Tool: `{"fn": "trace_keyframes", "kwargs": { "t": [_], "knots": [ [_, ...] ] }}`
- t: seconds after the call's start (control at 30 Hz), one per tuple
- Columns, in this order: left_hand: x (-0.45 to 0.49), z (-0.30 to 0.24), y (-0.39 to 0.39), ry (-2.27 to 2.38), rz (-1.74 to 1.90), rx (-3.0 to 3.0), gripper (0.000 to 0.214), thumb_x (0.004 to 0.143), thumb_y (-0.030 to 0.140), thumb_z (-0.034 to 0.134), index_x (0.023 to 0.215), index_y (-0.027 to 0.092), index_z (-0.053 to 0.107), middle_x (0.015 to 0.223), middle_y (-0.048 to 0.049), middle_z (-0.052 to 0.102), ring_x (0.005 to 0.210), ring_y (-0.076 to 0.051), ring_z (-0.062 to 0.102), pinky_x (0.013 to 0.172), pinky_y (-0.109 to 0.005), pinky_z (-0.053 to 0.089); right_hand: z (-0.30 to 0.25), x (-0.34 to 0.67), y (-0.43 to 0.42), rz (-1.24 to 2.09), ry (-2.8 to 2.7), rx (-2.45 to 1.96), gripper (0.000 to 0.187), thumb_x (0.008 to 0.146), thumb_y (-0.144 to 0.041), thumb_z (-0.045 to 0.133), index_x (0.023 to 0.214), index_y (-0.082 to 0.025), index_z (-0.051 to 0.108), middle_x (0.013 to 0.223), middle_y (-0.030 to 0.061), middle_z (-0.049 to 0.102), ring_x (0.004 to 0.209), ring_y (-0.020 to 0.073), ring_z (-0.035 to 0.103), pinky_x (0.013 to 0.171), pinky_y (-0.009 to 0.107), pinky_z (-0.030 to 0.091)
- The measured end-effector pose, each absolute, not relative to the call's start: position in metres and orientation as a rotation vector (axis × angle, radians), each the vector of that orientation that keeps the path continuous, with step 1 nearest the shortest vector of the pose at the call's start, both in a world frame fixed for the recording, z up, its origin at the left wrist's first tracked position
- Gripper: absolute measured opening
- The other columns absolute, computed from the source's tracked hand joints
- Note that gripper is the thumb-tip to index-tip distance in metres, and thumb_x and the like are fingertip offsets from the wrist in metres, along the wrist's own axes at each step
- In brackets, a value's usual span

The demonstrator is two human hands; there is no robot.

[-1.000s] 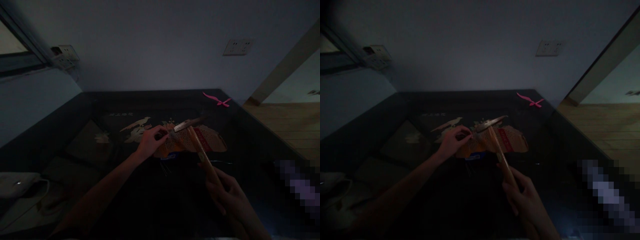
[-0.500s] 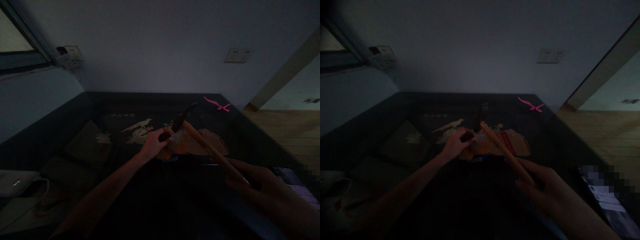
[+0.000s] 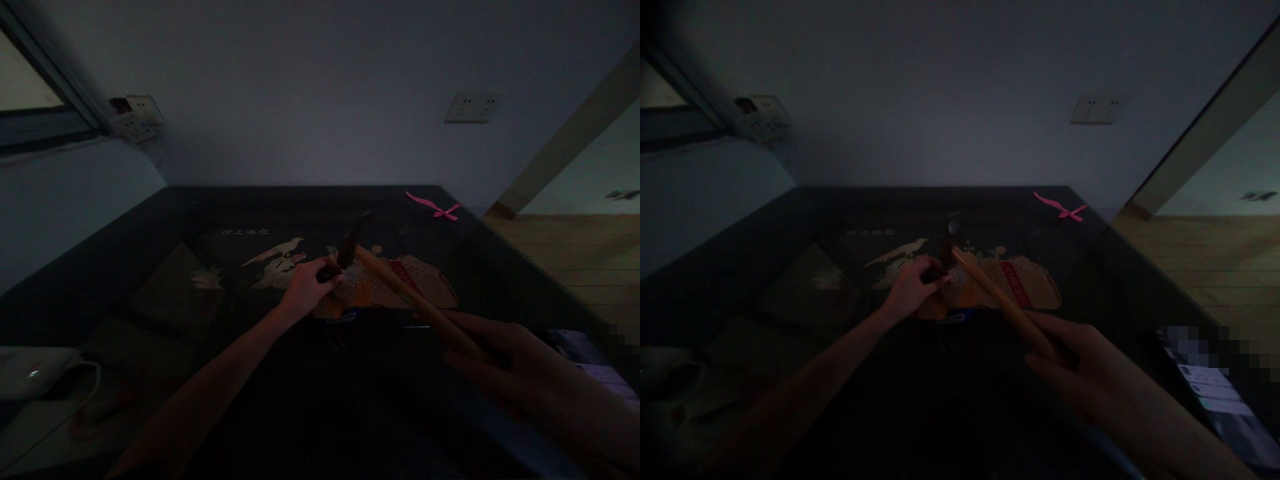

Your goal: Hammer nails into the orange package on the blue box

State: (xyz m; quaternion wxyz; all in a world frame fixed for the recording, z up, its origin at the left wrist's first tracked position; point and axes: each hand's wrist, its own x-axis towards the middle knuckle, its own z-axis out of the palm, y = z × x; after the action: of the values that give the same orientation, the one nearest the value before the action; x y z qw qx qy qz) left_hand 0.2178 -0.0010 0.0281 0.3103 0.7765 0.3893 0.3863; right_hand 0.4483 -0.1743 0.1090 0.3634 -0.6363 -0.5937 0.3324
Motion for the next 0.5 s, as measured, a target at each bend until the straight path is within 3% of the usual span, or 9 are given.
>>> {"fn": "trace_keyframes", "kwargs": {
  "t": [0.13,0.3,0.5],
  "knots": [
    [0.2186,0.0269,0.0001,1.013,1.023,2.014,0.007,0.078,0.012,0.067,0.084,0.016,0.066,0.083,-0.0011,0.072,0.075,-0.014,0.067,0.073,-0.025,0.053,0.1188,0.4464,-0.1771,0.881,-1.524,-1.761,0.043,0.076,-0.047,0.068,0.115,-0.029,0.073,0.071,0.0021,0.073,0.055,0.0184,0.063,0.041,0.022,0.051],
    [0.217,0.0283,0.0006,1.077,0.969,2.078,0.006,0.078,0.016,0.069,0.084,0.016,0.068,0.081,-0.0016,0.072,0.074,-0.015,0.067,0.068,-0.024,0.052,0.1184,0.4474,-0.1728,1.088,-1.672,-1.73,0.047,0.084,-0.037,0.061,0.13,-0.027,0.062,0.095,0.0018,0.077,0.078,0.0228,0.071,0.065,0.027,0.059],
    [0.2172,0.0284,0.0008,1.022,0.998,2.039,0.005,0.078,0.013,0.067,0.081,0.016,0.069,0.085,-0.0024,0.073,0.079,-0.014,0.068,0.076,-0.025,0.052,0.1137,0.4532,-0.1796,0.919,-1.613,-1.806,0.055,0.081,-0.05,0.063,0.131,-0.026,0.062,0.093,0.0056,0.076,0.075,0.0248,0.071,0.057,0.027,0.059]
  ]
}}
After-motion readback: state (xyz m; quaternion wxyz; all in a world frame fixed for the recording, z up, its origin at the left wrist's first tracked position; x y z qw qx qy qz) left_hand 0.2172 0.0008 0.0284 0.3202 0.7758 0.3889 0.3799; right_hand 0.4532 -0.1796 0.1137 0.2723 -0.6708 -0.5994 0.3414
